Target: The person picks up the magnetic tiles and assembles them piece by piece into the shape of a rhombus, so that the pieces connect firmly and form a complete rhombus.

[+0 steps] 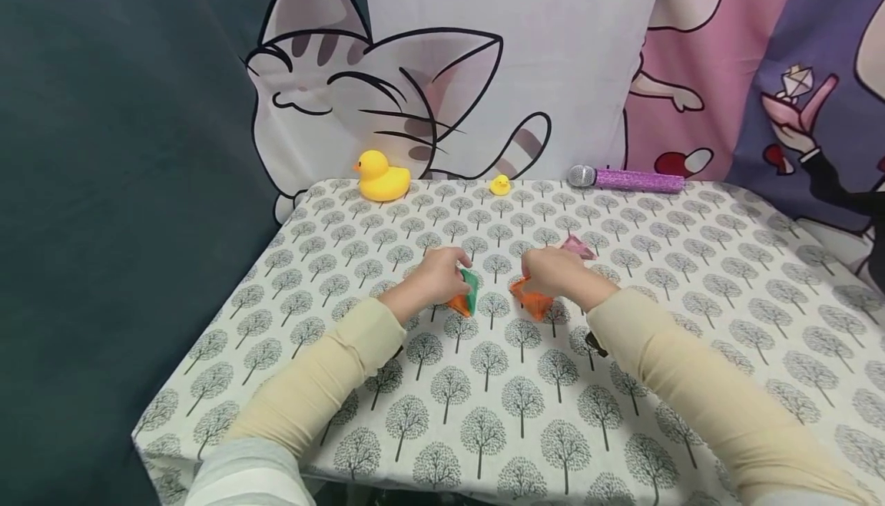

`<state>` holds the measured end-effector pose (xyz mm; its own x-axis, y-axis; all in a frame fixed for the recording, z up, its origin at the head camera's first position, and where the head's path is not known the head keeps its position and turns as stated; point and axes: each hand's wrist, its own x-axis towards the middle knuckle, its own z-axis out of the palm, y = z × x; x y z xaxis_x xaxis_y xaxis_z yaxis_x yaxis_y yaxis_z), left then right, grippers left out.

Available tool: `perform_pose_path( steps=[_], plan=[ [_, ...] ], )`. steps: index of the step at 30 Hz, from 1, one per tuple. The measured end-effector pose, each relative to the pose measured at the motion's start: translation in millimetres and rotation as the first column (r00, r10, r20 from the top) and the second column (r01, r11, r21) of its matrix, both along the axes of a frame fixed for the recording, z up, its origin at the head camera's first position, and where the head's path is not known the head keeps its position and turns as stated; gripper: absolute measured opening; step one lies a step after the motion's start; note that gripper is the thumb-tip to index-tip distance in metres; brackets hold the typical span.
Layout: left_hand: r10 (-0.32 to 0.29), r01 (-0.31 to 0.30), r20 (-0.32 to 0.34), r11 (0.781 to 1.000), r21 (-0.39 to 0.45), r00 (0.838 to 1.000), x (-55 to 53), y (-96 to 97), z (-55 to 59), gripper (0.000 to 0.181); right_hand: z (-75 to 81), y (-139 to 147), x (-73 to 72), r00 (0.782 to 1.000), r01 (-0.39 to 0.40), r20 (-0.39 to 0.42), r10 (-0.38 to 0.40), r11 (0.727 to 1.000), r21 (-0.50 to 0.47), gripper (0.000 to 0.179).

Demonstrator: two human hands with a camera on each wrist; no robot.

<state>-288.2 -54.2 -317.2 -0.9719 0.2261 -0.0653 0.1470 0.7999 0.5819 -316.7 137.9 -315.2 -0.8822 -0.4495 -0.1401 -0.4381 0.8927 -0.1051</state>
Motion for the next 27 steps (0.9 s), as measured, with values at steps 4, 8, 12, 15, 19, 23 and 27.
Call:
perform_pose_path(
  steps=[4, 8, 12, 15, 19, 23, 27],
  plan=[
    [-0.015, 0.015, 0.003, 1.000, 0.015, 1.000, 0.3, 3.4, -3.3, 0.040, -1.0, 0, 0.3, 1.000, -0.003, -0.001, 0.003, 1.000, 0.012, 0.028],
    [-0.040, 0.039, 0.026, 0.998, 0.042, 0.999, 1.8, 8.3, -4.2, 0.041, -0.1, -1, 6.0, 0.999, -0.034, -0.002, 0.034, 0.999, 0.016, 0.027],
    [-0.059, 0.058, 0.038, 0.998, 0.038, 0.998, 2.4, 16.5, -5.8, 0.040, -0.3, -3, 11.2, 0.997, -0.076, -0.020, 0.076, 0.997, 0.025, 0.025],
    [-0.085, 0.085, 0.016, 0.996, -0.007, 0.996, 2.5, 24.3, -6.6, 0.037, 0.1, -3, 13.3, 0.996, -0.085, -0.034, 0.087, 0.996, 0.035, 0.024],
    [-0.113, 0.111, -0.018, 0.991, -0.079, 0.993, 2.1, 35.2, -7.8, 0.034, 1.2, -2, 14.7, 0.995, -0.091, -0.046, 0.093, 0.995, 0.039, 0.025],
    [-0.127, 0.122, -0.040, 0.986, -0.112, 0.991, -1.0, 45.1, -14.2, 0.029, 1.7, -3, 16.4, 0.993, -0.109, -0.041, 0.110, 0.994, 0.021, 0.023],
    [-0.158, 0.153, -0.040, 0.981, -0.118, 0.987, -1.8, 51.5, -21.1, 0.025, 2.0, -5, 20.2, 0.991, -0.127, -0.032, 0.127, 0.992, -0.001, 0.023]
  ],
)
